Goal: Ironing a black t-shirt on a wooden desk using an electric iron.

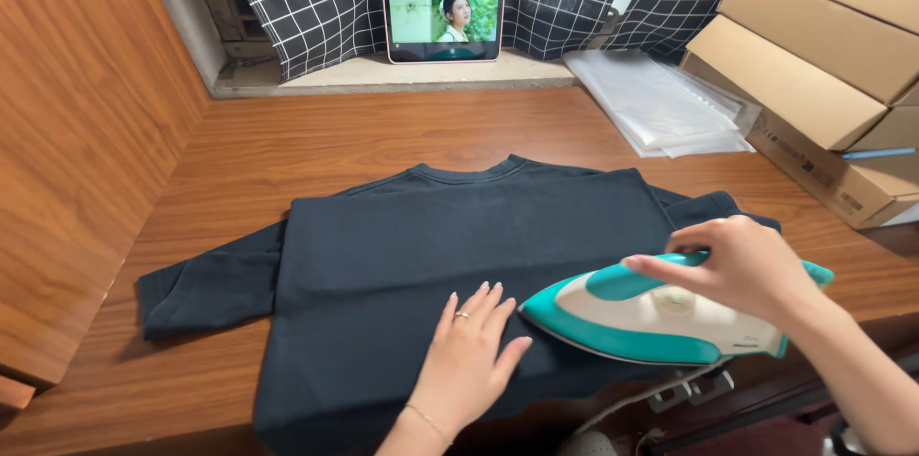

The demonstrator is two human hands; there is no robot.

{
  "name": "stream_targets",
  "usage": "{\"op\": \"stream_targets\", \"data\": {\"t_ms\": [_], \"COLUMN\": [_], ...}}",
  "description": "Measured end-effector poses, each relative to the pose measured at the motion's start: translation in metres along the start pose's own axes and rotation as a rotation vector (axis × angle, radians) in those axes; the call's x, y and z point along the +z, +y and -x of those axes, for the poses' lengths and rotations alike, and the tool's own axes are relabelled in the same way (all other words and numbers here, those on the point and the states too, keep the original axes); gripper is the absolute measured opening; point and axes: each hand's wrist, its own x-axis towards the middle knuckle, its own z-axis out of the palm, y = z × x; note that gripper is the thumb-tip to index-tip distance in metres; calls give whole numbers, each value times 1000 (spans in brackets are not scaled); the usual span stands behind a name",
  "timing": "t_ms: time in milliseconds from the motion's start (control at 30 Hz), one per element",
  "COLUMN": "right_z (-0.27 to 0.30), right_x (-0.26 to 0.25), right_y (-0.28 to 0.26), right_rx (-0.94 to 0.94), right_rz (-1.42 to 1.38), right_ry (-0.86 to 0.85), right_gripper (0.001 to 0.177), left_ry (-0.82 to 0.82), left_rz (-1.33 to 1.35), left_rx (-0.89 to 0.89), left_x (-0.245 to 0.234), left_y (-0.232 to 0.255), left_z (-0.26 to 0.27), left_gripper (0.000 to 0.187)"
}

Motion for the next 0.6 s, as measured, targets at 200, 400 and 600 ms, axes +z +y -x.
{"op": "stream_targets", "data": {"t_ms": [200, 400, 600], "right_z": [-23, -33, -38], "right_x": [7, 18, 37], "right_y": [28, 38, 47], "right_rx": [19, 9, 17], "right_rz": [-52, -27, 62], "right_ry": [-35, 7, 86], "right_gripper": [57, 57, 69], "left_ry": [44, 57, 29], "left_rz": [-202, -213, -213], "left_rx": [25, 25, 13], "left_x": [6, 1, 2], "left_y": [8, 10, 9], "left_z": [2, 3, 3], "left_gripper": [64, 66, 66]}}
